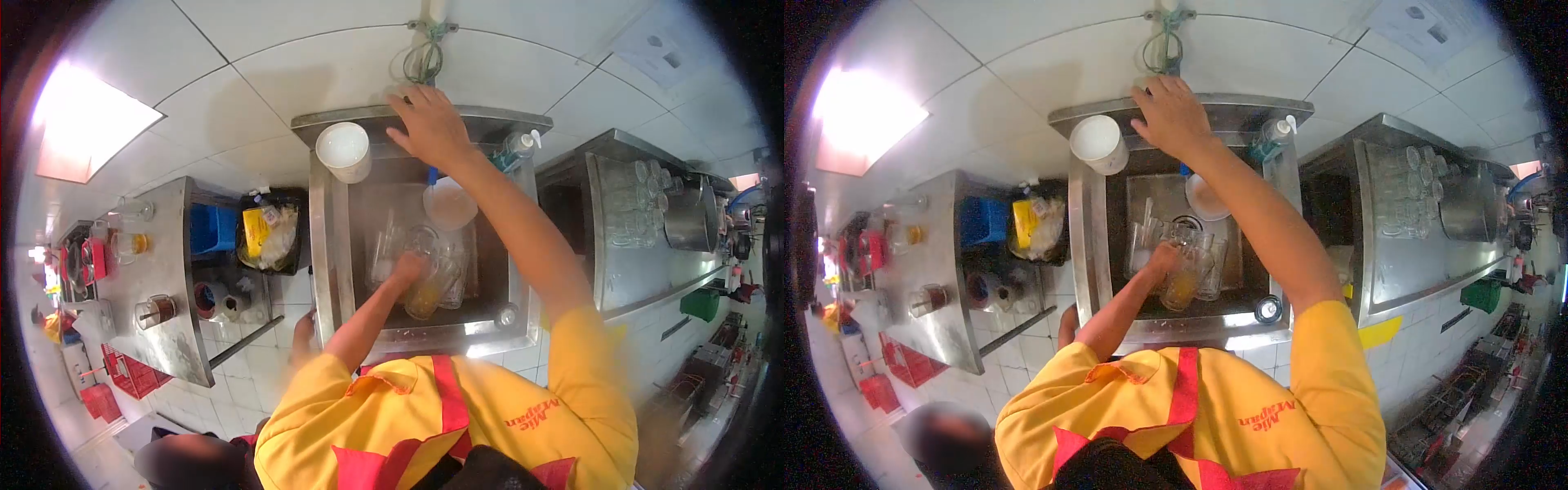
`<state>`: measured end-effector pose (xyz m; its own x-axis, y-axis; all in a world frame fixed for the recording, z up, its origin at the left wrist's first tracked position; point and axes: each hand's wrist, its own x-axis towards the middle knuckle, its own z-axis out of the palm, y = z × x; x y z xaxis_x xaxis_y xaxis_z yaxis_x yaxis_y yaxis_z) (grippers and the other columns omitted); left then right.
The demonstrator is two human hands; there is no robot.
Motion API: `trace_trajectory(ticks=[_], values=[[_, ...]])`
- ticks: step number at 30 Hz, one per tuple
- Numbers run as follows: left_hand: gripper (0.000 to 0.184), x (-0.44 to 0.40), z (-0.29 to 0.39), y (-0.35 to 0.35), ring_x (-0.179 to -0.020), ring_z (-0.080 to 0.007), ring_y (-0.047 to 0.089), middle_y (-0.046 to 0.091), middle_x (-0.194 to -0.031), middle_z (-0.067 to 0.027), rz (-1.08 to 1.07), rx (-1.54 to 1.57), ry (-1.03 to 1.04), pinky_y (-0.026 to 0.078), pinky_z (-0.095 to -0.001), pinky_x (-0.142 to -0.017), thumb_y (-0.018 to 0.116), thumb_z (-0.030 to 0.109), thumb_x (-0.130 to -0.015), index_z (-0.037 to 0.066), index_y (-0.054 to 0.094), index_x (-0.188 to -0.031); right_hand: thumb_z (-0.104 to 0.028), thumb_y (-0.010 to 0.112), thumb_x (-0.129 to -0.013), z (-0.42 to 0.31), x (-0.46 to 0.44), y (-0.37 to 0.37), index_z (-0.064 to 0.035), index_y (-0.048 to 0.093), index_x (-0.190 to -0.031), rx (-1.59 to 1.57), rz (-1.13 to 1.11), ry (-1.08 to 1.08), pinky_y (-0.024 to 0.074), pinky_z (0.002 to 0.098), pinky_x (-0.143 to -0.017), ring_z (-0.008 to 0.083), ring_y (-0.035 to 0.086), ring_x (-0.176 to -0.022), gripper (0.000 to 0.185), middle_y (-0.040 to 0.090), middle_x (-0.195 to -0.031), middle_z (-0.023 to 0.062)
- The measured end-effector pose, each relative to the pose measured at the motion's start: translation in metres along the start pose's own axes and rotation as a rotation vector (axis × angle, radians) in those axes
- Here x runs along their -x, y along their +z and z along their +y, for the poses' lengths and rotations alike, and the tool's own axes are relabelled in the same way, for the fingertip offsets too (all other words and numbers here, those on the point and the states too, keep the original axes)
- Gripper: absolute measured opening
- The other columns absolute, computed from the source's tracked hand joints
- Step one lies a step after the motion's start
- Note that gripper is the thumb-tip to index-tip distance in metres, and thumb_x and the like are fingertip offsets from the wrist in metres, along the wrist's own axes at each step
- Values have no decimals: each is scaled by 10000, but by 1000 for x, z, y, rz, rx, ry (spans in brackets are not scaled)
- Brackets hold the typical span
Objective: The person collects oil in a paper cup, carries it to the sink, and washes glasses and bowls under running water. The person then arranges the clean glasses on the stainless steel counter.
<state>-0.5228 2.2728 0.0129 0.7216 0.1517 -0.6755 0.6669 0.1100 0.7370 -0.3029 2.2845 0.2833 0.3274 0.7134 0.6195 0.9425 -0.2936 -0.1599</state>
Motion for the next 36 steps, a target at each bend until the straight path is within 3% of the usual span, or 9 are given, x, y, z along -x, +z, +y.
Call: trace_trajectory(ticks=[8, 10, 13, 14, 18, 25, 34, 35, 36], values=[[346, -121, -137, 7, -832, -230, 591, 640, -930, -92, -306, 11, -158, 478, -390, -688, 589, 327, -828, 38, 653, -1008, -212, 681, -742, 10, -3, 23, -79, 655, -889, -78, 149, -14, 424, 386, -778, 261, 526, -785, 199, 604, -803, 66], [378, -144, -165, 17, -862, -246, 589, 637, -966, -101, -387, 28, -187, 475, -402, -700, 590, 361, -825, 44, 648, -1022, -199, 670, -752, 11, -3, 24, -82, 661, -779, -225, 140, 13, 417, 372, -743, 254, 513, -726, 121, 586, -686, 53], [427, -156, -172, 26, -907, -269, 587, 633, -1020, -115, -496, 81, -165, 471, -420, -719, 591, 412, -821, 51, 641, -1044, -203, 664, -763, 10, -5, 21, -66, 614, -631, -329, 92, 63, 405, 365, -690, 249, 492, -663, 197, 548, -588, 57], [408, -157, -170, 28, -884, -276, 593, 636, -1003, -125, -405, -37, -296, 471, -425, -714, 600, 396, -816, 52, 648, -1029, -203, 664, -763, 10, -5, 19, -66, 614, -631, -330, 90, 67, 405, 365, -690, 249, 492, -663, 197, 548, -588, 57], [357, -161, -152, 5, -872, -275, 547, 599, -1026, -109, -337, -219, -380, 438, -438, -687, 601, 380, -828, 147, 647, -1094, -209, 663, -767, 11, -10, 14, -38, 511, -512, -427, 101, 103, 397, 378, -613, 253, 459, -567, 342, 474, -491, 79], [239, -113, -98, 3, -779, -287, 586, 625, -906, -110, -222, -77, -257, 462, -432, -642, 594, 287, -796, 113, 661, -946, -243, 653, -773, 11, -10, 14, -19, 490, -479, -511, 121, 165, 395, 396, -573, 271, 459, -538, 404, 458, -468, 104], [138, -106, -74, -10, -659, -304, 636, 659, -751, -110, 267, 110, -153, 493, -425, -584, 584, 168, -755, 69, 680, -754, -226, 654, -772, 12, -14, 13, -3, 502, -493, -479, 75, 203, 418, 391, -609, 315, 429, -489, 389, 454, -468, 132], [135, -115, -82, -8, -646, -306, 642, 662, -734, -110, 290, 68, -138, 496, -424, -578, 582, 154, -751, 64, 682, -733, -226, 654, -772, 11, -13, 14, -3, 502, -493, -477, 73, 200, 418, 391, -609, 315, 429, -489, 389, 454, -468, 132], [156, -157, -122, -6, -636, -302, 640, 658, -721, -116, 259, -310, 11, 493, -415, -573, 562, 153, -774, 62, 681, -732, -220, 656, -771, 11, -14, 14, -4, 494, -487, -486, 84, 199, 421, 389, -610, 313, 432, -482, 391, 450, -462, 129]])
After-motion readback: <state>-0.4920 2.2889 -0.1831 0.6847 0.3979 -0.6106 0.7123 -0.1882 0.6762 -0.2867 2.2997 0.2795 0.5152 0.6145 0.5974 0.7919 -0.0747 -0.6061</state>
